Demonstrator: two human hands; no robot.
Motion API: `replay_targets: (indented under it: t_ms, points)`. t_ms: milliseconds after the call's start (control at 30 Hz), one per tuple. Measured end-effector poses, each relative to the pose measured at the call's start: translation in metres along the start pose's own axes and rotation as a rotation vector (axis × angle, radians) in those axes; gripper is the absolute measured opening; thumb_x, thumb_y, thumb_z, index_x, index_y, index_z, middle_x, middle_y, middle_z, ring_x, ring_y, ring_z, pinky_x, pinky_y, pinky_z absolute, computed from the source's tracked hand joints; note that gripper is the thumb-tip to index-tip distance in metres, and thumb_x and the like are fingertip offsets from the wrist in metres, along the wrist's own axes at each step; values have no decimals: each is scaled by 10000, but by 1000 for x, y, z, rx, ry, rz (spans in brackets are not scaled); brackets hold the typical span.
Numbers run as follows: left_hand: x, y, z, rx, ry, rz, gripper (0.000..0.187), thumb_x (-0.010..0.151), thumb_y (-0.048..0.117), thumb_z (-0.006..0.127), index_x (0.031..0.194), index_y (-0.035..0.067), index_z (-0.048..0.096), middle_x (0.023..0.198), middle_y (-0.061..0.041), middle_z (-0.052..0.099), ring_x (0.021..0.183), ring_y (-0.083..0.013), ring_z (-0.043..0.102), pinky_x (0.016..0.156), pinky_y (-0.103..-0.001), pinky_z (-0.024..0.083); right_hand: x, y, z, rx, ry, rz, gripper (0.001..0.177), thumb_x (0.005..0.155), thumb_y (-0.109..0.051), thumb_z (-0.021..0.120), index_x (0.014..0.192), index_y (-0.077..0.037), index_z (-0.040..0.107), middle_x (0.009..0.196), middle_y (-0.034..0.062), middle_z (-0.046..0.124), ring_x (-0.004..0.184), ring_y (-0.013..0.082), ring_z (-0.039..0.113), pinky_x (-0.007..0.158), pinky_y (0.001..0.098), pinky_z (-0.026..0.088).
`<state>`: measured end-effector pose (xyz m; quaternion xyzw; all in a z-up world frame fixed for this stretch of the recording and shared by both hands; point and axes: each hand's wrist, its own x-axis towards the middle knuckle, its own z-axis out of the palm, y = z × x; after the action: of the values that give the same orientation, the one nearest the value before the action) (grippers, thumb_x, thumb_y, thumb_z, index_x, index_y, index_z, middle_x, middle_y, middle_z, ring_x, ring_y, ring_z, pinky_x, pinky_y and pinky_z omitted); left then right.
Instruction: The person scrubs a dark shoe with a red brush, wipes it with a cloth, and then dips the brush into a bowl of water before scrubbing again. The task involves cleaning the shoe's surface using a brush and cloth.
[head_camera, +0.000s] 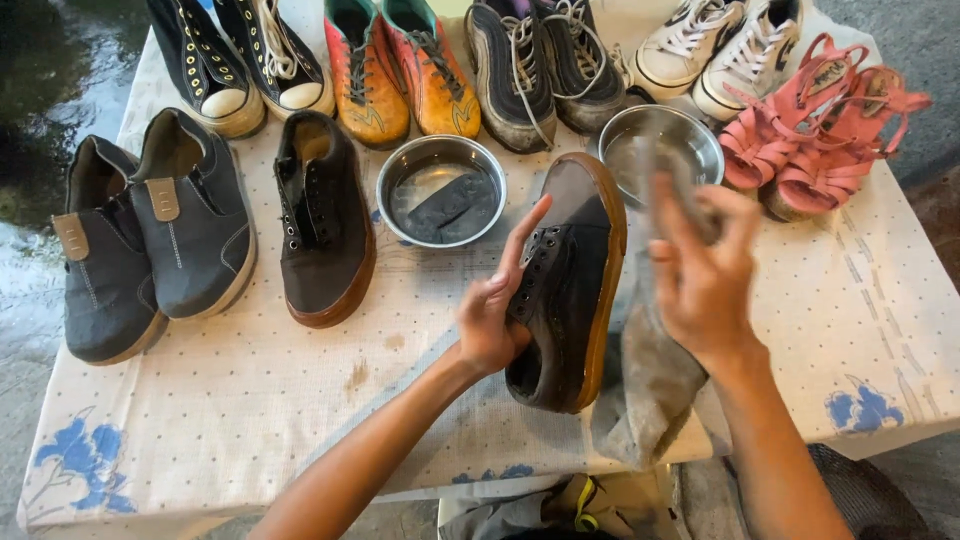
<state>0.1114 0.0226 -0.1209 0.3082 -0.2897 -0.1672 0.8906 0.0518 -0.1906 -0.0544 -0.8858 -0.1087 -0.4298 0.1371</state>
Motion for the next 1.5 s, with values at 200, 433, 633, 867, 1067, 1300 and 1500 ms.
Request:
replay_targets:
  t_ms: [200, 433, 633, 867, 1067, 1300, 1500]
  points:
    - [-1, 1, 4, -21, 19, 0, 1025, 786, 479, 459, 1701, 119, 170, 1689, -176, 253, 1477, -328, 331, 1218, -531, 303, 26, -25, 12, 84, -148, -219, 471, 1081, -368, 364, 1419, -177, 632, 1482, 129, 543, 1113, 314, 657, 932, 400, 534]
    - [-4, 8, 21, 40, 47, -52, 962, 841, 457, 466, 1698, 147, 159, 1654, -262, 269, 1459, -443, 337, 1179, -593, 311, 24, -27, 4, 218, -302, -58, 390, 1051, -311, 462, 1367, -210, 667, 1412, 17, 632, 1188, 235, 642, 883, 372, 555]
    - [-8, 7, 24, 339, 110, -52, 808, 953, 471, 329, 1681, 163, 163, 1751, -165, 103, 1589, -463, 64, 1219, -687, 58, 9, -22, 11, 233, -324, -15, 376, 1056, -285, 455, 1334, -193, 690, 1330, 43, 690, 1099, 264, 681, 799, 401, 582]
    - [-8, 21, 54, 387, 169, -34, 779, 1001, 573, 255, 1668, 171, 217, 1755, -89, 164, 1630, -409, 31, 1225, -716, 21, -4, -27, 13, 203, -323, 29, 400, 1066, -288, 435, 1378, -178, 659, 1346, 62, 679, 1025, 298, 692, 751, 436, 583]
    - [-11, -3, 17, 494, 105, -95, 912, 899, 446, 624, 1683, 207, 222, 1757, -70, 162, 1621, -354, 73, 1280, -593, 43, -17, -40, 11, 258, -312, 69, 386, 1055, -233, 446, 1365, -178, 669, 1358, 85, 668, 1012, 319, 684, 695, 427, 584]
    - [-12, -1, 13, 381, 96, -191, 767, 1005, 305, 620, 1662, 197, 240, 1738, -146, 172, 1592, -360, 161, 1267, -532, 234, -17, -49, 3, 249, -305, 65, 339, 1038, -217, 496, 1303, -166, 702, 1281, 83, 710, 955, 315, 708, 667, 438, 589]
    - [-15, -6, 0, 273, 133, -124, 714, 1066, 246, 531, 1684, 188, 178, 1662, -195, 354, 1545, -320, 305, 1242, -508, 306, -42, -57, 3, 354, -365, 126, 369, 1034, -265, 438, 1242, -149, 720, 1248, 122, 711, 878, 284, 738, 639, 421, 605]
